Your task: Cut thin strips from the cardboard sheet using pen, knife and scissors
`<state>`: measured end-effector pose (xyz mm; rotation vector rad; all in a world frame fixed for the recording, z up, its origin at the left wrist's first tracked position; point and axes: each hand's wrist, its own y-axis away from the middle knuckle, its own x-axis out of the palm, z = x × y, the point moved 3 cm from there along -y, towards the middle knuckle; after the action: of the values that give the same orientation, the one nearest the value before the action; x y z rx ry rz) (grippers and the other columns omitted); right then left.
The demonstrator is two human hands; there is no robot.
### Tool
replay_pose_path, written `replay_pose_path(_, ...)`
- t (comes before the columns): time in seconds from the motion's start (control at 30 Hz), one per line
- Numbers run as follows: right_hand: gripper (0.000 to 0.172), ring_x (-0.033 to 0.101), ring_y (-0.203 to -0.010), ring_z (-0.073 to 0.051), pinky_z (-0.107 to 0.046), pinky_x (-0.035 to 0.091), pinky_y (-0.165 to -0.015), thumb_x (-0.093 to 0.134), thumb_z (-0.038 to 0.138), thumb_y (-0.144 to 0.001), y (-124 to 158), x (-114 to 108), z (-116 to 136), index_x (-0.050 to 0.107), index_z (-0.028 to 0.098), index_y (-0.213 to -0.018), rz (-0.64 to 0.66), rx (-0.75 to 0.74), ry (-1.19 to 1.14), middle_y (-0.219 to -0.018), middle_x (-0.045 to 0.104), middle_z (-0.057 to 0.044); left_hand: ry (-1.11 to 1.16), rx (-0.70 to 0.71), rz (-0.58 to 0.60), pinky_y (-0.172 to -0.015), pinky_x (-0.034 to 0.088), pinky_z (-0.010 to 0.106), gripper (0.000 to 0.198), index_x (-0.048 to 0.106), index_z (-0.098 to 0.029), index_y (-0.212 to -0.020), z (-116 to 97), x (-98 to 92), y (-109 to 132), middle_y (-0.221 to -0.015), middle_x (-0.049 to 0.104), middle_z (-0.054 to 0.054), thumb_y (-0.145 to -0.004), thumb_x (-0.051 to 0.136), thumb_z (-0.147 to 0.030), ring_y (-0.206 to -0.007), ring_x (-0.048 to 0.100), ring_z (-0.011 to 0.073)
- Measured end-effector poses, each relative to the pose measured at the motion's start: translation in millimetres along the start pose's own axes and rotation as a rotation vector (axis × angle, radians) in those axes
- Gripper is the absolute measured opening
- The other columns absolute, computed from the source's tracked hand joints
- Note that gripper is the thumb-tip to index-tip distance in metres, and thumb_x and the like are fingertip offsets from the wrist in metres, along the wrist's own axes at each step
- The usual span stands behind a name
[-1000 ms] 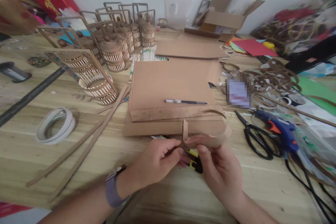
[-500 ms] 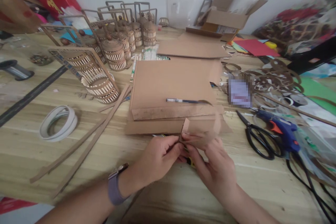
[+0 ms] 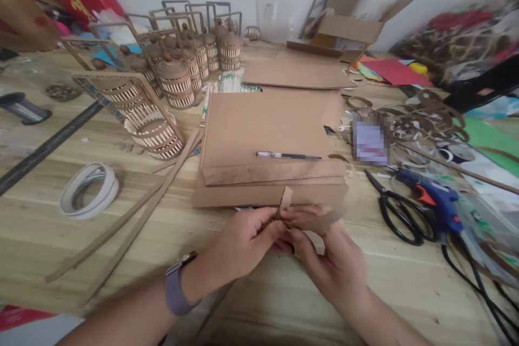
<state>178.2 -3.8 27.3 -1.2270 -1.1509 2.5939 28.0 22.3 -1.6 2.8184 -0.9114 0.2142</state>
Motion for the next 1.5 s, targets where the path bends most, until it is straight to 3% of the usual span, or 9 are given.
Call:
replay_pose_path(0.07,0.004,0.072,-0.088,-0.02,-0.035,0.053,-0.079,0.059,0.021,-0.094,-1.0,2.2,-0.2,0.061,0.025,-0.095,-0.005,-0.013,0.057,-0.095,0.077,-0.003,-0.04,-0.005,-0.015,-0.073,0.058,0.025,0.042,0.071,-0.014,-0.108,0.7,0.3,0.1,-0.092,0.072,0.007,-0.097,0.054,-0.051,-0.081,0.07,0.0166)
replay_pose_path(0.2,0.011,0.072,-0.085,-0.019,-0.035,0.052,-0.08,0.055,0.017,-0.095,1.9,2.4,-0.5,0.063,0.025,-0.098,-0.022,-0.024,0.091,-0.092,0.077,-0.002,-0.043,-0.042,-0.01,-0.071,0.058,0.026,0.037,0.07,-0.013,-0.108,2.2,2.1,1.7,-0.086,0.072,0.007,-0.098,0.052,-0.045,-0.077,0.071,0.0165)
replay_pose_path(0.4,0.013,0.071,-0.079,-0.017,-0.028,0.054,-0.065,0.053,0.025,-0.098,10.9,-1.2,-11.1,0.066,0.025,-0.097,-0.019,0.296,-0.092,-0.088,0.075,-0.002,-0.052,-0.077,0.032,-0.069,0.059,0.027,0.038,0.07,-0.012,-0.094,4.0,3.7,3.7,-0.081,0.072,0.007,-0.096,0.053,-0.045,-0.073,0.072,0.0174)
replay_pose_path(0.67,0.012,0.072,-0.088,-0.02,-0.035,0.053,-0.077,0.055,0.019,-0.094,3.7,4.5,-1.3,0.063,0.026,-0.1,0.008,0.081,-0.022,-0.093,0.076,-0.002,-0.01,-0.063,-0.021,-0.072,0.057,0.026,0.047,0.071,-0.014,-0.103,3.9,-0.5,-0.8,-0.092,0.073,0.007,-0.093,0.057,-0.058,-0.08,0.07,0.0176)
replay_pose_path(0.87,0.014,0.072,-0.088,-0.021,-0.037,0.052,-0.082,0.057,0.018,-0.095,2.4,4.1,-1.1,0.062,0.027,-0.104,0.017,0.017,0.082,-0.095,0.077,-0.002,-0.069,-0.031,-0.041,-0.069,0.057,0.025,0.044,0.07,-0.013,-0.103,4.5,-0.1,3.3,-0.088,0.074,0.008,-0.097,0.053,-0.053,-0.076,0.071,0.0168)
replay_pose_path(1.1,0.011,0.071,-0.069,-0.017,-0.028,0.055,-0.058,0.052,0.028,-0.099,12.5,0.7,-13.9,0.062,0.024,-0.097,-0.034,0.356,-0.192,-0.081,0.074,-0.002,-0.056,-0.044,0.07,-0.07,0.059,0.027,0.051,0.07,-0.011,-0.089,1.2,2.2,5.2,-0.084,0.075,0.011,-0.095,0.053,-0.059,-0.077,0.073,0.0194)
replay_pose_path(1.23,0.01,0.073,-0.086,-0.018,-0.033,0.056,-0.076,0.056,0.02,-0.095,6.3,-0.3,-6.5,0.064,0.026,-0.098,-0.035,0.154,-0.14,-0.091,0.077,-0.002,-0.041,-0.025,0.029,-0.074,0.058,0.028,0.048,0.07,-0.012,-0.102,-0.6,-0.2,1.9,-0.092,0.075,0.01,-0.094,0.055,-0.058,-0.083,0.072,0.0196)
replay_pose_path(1.33,0.012,0.074,-0.087,-0.019,-0.037,0.054,-0.083,0.061,0.016,-0.09,1.5,-0.2,0.3,0.062,0.027,-0.095,-0.027,-0.017,-0.065,-0.091,0.078,0.0,-0.152,0.037,0.005,-0.075,0.056,0.027,0.041,0.069,-0.014,-0.107,-3.9,-1.9,0.3,-0.097,0.074,0.008,-0.098,0.052,-0.05,-0.084,0.07,0.0186)
replay_pose_path(1.5,0.009,0.074,-0.088,-0.022,-0.037,0.057,-0.079,0.064,0.019,-0.09,-0.5,2.5,0.7,0.061,0.027,-0.094,-0.03,-0.012,-0.008,-0.094,0.077,-0.004,-0.243,0.064,-0.028,-0.072,0.054,0.026,0.034,0.069,-0.015,-0.105,-3.6,-2.1,1.4,-0.091,0.073,0.007,-0.1,0.048,-0.041,-0.081,0.069,0.0181)
